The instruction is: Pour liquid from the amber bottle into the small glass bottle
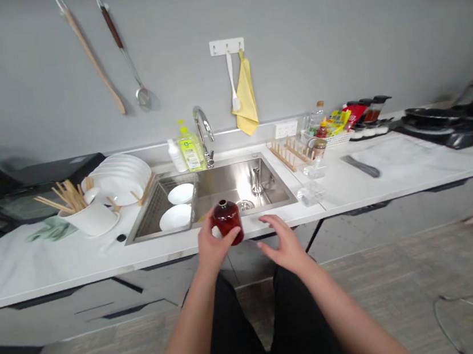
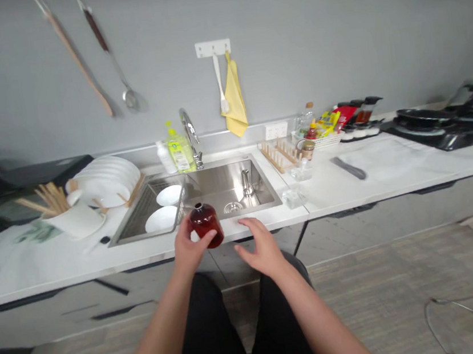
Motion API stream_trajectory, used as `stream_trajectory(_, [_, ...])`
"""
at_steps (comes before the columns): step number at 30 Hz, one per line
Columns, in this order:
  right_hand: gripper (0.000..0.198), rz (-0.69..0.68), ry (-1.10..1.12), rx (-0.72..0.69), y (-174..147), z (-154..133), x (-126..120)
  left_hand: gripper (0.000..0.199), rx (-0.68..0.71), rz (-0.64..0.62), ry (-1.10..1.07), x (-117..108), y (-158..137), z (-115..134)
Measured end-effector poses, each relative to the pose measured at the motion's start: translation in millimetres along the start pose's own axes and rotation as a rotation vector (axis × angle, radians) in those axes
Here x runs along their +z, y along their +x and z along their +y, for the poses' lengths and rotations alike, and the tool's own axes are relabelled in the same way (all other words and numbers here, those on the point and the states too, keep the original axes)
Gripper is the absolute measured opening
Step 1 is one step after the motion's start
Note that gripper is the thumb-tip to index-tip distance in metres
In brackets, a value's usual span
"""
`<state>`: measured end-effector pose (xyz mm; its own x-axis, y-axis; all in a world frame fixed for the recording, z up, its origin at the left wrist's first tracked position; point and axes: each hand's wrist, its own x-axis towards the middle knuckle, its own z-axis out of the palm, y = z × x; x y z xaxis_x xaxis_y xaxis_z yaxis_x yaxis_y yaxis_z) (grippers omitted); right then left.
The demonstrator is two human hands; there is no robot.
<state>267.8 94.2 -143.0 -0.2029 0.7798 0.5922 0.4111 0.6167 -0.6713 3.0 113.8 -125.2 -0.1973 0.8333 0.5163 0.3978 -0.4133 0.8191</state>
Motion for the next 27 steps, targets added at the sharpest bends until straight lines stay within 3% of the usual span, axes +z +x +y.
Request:
stream_trajectory(1, [0.08,-0.091,0.081,-0.004,7,-12,13,0.087,-0.014,-0.031,-0.02,2,-13,5])
stream_trajectory(3, [0.097,-0.19,0.203,0.034,17,-31,35,0.086,-0.045,-0.079,-0.043,4,-34,15])
stream_trajectory(6, [0.093,-0.198,0.262,0.111,20,-44,56,0.085,-0.069,-0.138,-0.05,-4,-51,25])
stream_trajectory(9, [0.09,-0.14,0.27,0.145,12,-43,66,0.088,-0.066,-0.283,-0.087,-29,-55,24])
stream_trajectory(12, [0.096,-0.074,0.293,0.212,0,-34,64,0.068,-0.153,-0.276,-0.043,-80,-46,8])
stream_trajectory(14, [0.101,-0.055,0.314,0.262,-7,-26,57,0.055,-0.229,-0.129,0.07,-128,-31,-9])
stream_trajectory(18, [0.101,-0.046,0.361,0.322,-18,-8,41,0.049,-0.397,0.245,0.368,-236,15,-52])
stream_trajectory(21, [0.102,-0.052,0.371,0.356,-24,-1,34,0.057,-0.498,0.37,0.559,-299,45,-81])
stream_trajectory(24, [0.103,-0.056,0.381,0.368,-25,-1,34,0.067,-0.592,0.331,0.648,-329,61,-104])
stream_trajectory(27, [0.102,-0.06,0.376,0.35,-24,-4,34,0.064,-0.621,0.278,0.691,-333,64,-119])
